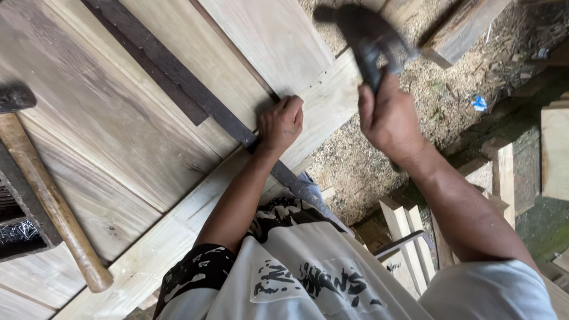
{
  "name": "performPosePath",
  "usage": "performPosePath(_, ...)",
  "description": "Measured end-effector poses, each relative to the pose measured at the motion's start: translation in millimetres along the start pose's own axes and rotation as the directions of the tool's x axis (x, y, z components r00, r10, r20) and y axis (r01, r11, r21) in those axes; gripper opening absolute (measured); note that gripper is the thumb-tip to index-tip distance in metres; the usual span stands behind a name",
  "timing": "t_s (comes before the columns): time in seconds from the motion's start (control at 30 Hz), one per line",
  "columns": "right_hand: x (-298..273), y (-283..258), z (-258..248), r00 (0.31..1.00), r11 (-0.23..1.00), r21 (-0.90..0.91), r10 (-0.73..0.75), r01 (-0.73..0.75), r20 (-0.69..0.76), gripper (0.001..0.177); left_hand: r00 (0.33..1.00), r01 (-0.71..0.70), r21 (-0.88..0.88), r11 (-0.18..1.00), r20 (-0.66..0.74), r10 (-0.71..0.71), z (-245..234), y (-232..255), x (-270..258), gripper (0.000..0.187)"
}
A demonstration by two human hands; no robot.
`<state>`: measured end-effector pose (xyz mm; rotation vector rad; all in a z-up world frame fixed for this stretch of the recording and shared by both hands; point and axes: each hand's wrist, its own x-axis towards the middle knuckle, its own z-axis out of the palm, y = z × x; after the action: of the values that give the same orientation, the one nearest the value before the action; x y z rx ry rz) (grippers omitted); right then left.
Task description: The person uses a hammer to drive nails into a wooden frame structure. They repeatedly pick up nails, position them on the wood, and strike them with the hammer to secure the pieces together.
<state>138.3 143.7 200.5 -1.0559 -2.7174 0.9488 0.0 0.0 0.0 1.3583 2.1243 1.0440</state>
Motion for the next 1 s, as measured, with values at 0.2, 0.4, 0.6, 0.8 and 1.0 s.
performPosePath(0.2,-2.3,24.7,7.8,0.929,0.928,-0.364,0.198,-0.076,0.312,0.032,0.976,-0.128,-0.051,0.99,-0.182,0.117,-18.8,15.5,7.6,0.009)
performPosePath(0.4,-14.9,16.0,9.5,0.993,0.989,-0.117,0.096,-0.089,0.062,0.036,0.986,-0.112,-0.088,0.99,-0.136,0.099,-10.4,5.5,1.7,0.008)
performPosePath(0.6,-62.4,62.7,37.8,0.961,0.94,-0.3,0.22,-0.163,0.165,0.034,0.933,0.344,-0.567,0.749,0.114,-0.342,-5.6,-17.3,11.0,0.018)
performPosePath(0.8,-103.3,66.2,64.4,0.92,0.92,-0.183,0.371,-0.345,0.128,0.031,0.907,0.401,-0.843,0.359,0.311,-0.284,-45.7,-26.2,3.1,0.034)
performPosePath(1.0,-112.6,51.7,78.0,0.894,0.9,-0.08,0.435,-0.428,0.106,0.026,0.79,0.572,-0.785,0.238,0.451,-0.415,-68.0,0.4,1.7,0.026)
